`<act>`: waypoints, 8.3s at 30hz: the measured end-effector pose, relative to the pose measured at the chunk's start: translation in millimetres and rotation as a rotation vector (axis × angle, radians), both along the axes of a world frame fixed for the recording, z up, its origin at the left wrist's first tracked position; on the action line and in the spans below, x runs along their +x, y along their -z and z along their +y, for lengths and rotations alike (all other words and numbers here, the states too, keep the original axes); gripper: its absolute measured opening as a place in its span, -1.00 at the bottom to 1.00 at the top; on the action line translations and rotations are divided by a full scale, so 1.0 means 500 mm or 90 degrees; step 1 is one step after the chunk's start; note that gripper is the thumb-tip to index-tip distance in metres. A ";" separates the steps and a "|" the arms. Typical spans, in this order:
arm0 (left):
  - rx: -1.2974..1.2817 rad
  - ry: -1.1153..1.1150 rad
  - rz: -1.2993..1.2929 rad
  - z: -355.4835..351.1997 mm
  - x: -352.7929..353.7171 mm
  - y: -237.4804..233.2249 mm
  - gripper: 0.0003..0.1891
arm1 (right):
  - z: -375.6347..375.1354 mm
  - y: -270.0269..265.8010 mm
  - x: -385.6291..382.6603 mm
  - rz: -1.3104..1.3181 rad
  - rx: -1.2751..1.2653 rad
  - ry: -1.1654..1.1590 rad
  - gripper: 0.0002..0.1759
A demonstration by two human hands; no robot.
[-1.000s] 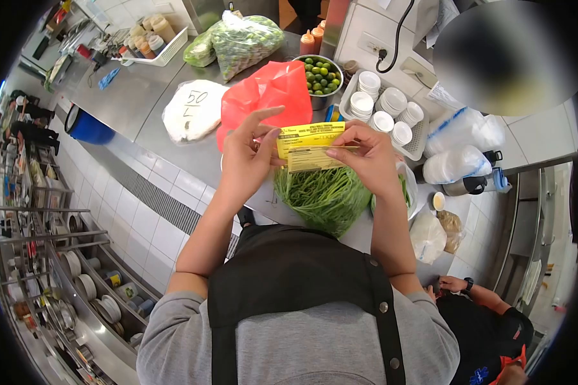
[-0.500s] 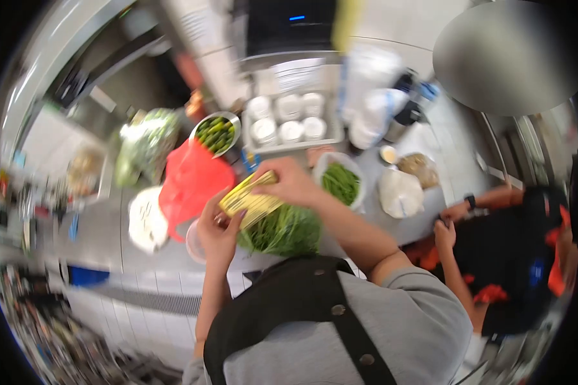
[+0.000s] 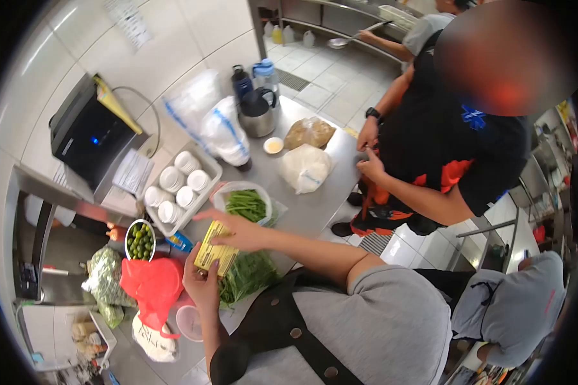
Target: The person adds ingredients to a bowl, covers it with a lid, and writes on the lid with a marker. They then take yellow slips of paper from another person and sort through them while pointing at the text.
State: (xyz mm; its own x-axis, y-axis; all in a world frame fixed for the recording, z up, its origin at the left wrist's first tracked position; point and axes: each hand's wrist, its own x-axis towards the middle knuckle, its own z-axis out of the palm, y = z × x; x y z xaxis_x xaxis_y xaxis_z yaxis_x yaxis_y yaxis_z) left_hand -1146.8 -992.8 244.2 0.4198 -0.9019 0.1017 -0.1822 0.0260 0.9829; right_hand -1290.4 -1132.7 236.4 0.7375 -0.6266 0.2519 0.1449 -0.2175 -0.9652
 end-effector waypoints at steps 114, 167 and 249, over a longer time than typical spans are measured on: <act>-0.186 -0.055 0.484 0.149 0.052 -0.026 -0.69 | 0.051 -0.099 0.089 0.082 0.150 -0.277 -0.50; -0.063 -0.238 0.565 0.126 0.066 0.004 -0.74 | 0.113 -0.088 0.172 0.126 0.046 -0.269 -0.52; -0.154 -0.422 0.170 0.108 0.141 -0.063 -0.78 | 0.152 -0.092 0.179 0.201 -0.366 -0.187 -0.11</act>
State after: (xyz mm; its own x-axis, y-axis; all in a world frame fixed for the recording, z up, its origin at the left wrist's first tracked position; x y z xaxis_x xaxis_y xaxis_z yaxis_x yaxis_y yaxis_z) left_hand -1076.2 -939.0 275.5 0.9053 -0.4166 0.0833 0.0090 0.2148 0.9766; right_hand -1200.7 -1056.9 282.5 0.9473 -0.2238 0.2292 0.0079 -0.6989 -0.7151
